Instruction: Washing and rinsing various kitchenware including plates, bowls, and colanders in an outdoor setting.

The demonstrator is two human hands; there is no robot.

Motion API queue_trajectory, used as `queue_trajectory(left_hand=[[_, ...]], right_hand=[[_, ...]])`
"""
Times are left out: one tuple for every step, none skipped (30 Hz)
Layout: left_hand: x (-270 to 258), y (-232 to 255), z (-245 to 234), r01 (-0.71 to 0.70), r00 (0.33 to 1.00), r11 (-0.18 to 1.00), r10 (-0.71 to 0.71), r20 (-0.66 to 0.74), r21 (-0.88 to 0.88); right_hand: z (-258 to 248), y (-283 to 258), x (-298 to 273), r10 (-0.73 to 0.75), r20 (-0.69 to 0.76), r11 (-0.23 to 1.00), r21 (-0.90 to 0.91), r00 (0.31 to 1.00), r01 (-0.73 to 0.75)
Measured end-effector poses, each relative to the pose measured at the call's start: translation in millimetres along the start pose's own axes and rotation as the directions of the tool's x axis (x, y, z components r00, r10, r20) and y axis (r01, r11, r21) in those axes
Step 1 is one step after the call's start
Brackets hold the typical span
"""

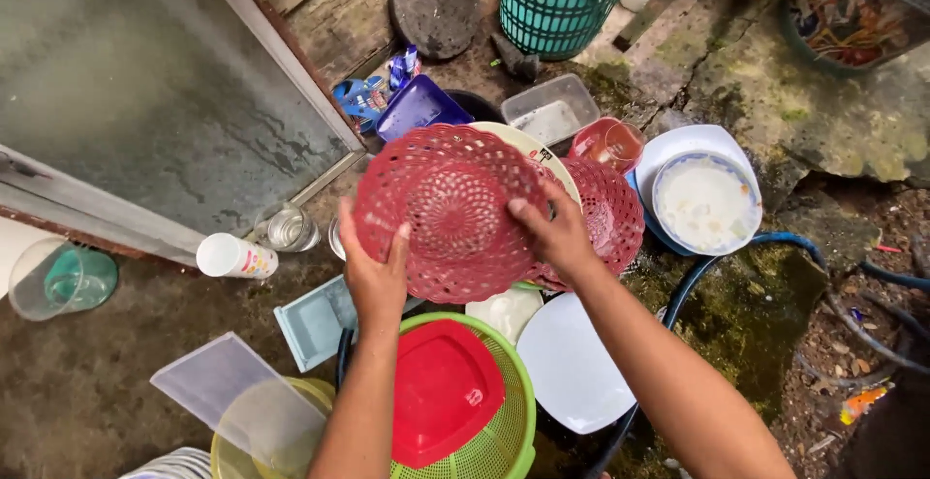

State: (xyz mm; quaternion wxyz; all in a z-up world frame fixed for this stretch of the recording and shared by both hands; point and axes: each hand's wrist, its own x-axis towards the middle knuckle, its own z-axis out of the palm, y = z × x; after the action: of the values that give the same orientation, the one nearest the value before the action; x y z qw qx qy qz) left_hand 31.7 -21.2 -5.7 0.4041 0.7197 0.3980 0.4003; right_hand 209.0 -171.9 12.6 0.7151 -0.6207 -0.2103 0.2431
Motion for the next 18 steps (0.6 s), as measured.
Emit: queue_trajectory(left_hand=[[3.2, 8.3, 1.8, -0.035, 0.999, 0.999, 0.034, 0.024, 0.032], [5.1, 15.5, 1.7, -0.065, 0.997, 0.996, 0.062, 0.050, 0.065], [-5.4, 19.8, 5.4, -0.059, 0.997, 0.996, 0.055, 0.050, 0.071], [-9.7, 26.2, 12.9, 0.088, 0.994, 0.931, -0.057, 0.098, -0.354], [-14.1, 32.5, 20.4, 0.228, 0.973, 0.675, -0.132, 0.190, -0.702], [-8.5, 48.0, 12.9, 0.231, 0.972, 0.676, -0.138, 0.188, -0.699], [-2.9, 63.0, 5.4, 0.345, 0.925, 0.528, -0.329, 0.187, -0.776], [3.3, 78.4, -1.1, 0.413, 0.839, 0.350, -0.504, 0.202, -0.841], [-6.5, 50.0, 8.3, 0.408, 0.838, 0.351, -0.509, 0.194, -0.843], [-14.2, 22.4, 19.5, 0.476, 0.852, 0.412, -0.434, 0.292, -0.777], [-21.7, -4.9, 31.6, 0.528, 0.846, 0.479, -0.361, 0.391, -0.701], [-18.7, 2.8, 29.5, 0.529, 0.846, 0.481, -0.358, 0.394, -0.699], [-15.9, 10.2, 28.2, 0.488, 0.871, 0.571, -0.272, 0.409, -0.660], [-18.6, 16.7, 24.6, 0.445, 0.881, 0.652, -0.195, 0.431, -0.614], [-20.7, 23.1, 20.8, 0.454, 0.876, 0.652, -0.203, 0.438, -0.607], [-19.3, 31.2, 20.8, 0.361, 0.875, 0.756, -0.073, 0.478, -0.546], [-17.6, 40.2, 20.2, 0.248, 0.850, 0.838, 0.053, 0.524, -0.487], [-14.5, 33.0, 21.1, 0.235, 0.853, 0.837, 0.066, 0.518, -0.495]], right_hand=[[-6.7, 17.2, 8.7, -0.238, 0.084, 0.955, -0.158, 0.968, 0.249], [-12.2, 35.6, 15.5, -0.437, 0.204, 0.829, -0.286, 0.876, 0.480], [-11.6, 36.6, 3.6, -0.430, 0.206, 0.833, -0.284, 0.879, 0.474], [-11.4, 34.5, -0.1, -0.566, 0.372, 0.630, -0.381, 0.736, 0.677], [-11.2, 32.5, -4.1, -0.632, 0.542, 0.370, -0.418, 0.555, 0.830], [-3.6, 23.4, -12.3, -0.629, 0.543, 0.375, -0.415, 0.557, 0.829], [4.0, 14.8, -20.5, -0.707, 0.536, 0.290, -0.375, 0.461, 0.881], [11.1, 5.5, -26.6, -0.774, 0.526, 0.195, -0.331, 0.352, 0.923], [16.1, 10.7, -22.2, -0.773, 0.529, 0.198, -0.323, 0.350, 0.925], [20.6, 14.9, -15.4, -0.767, 0.507, 0.198, -0.395, 0.392, 0.897], [24.4, 19.1, -8.2, -0.762, 0.482, 0.197, -0.464, 0.433, 0.864], [23.3, 6.6, 9.6, -0.764, 0.479, 0.196, -0.467, 0.433, 0.862], [21.4, -5.5, 27.7, -0.778, 0.444, 0.185, -0.514, 0.444, 0.837], [18.6, -15.6, 40.6, -0.786, 0.409, 0.183, -0.561, 0.463, 0.807], [26.3, -22.4, 32.4, -0.781, 0.407, 0.192, -0.565, 0.473, 0.802], [32.2, -31.9, 28.3, -0.781, 0.417, 0.217, -0.518, 0.466, 0.827], [38.5, -42.3, 24.1, -0.781, 0.425, 0.241, -0.470, 0.457, 0.849], [39.8, -35.2, 22.2, -0.787, 0.427, 0.229, -0.468, 0.445, 0.854]])
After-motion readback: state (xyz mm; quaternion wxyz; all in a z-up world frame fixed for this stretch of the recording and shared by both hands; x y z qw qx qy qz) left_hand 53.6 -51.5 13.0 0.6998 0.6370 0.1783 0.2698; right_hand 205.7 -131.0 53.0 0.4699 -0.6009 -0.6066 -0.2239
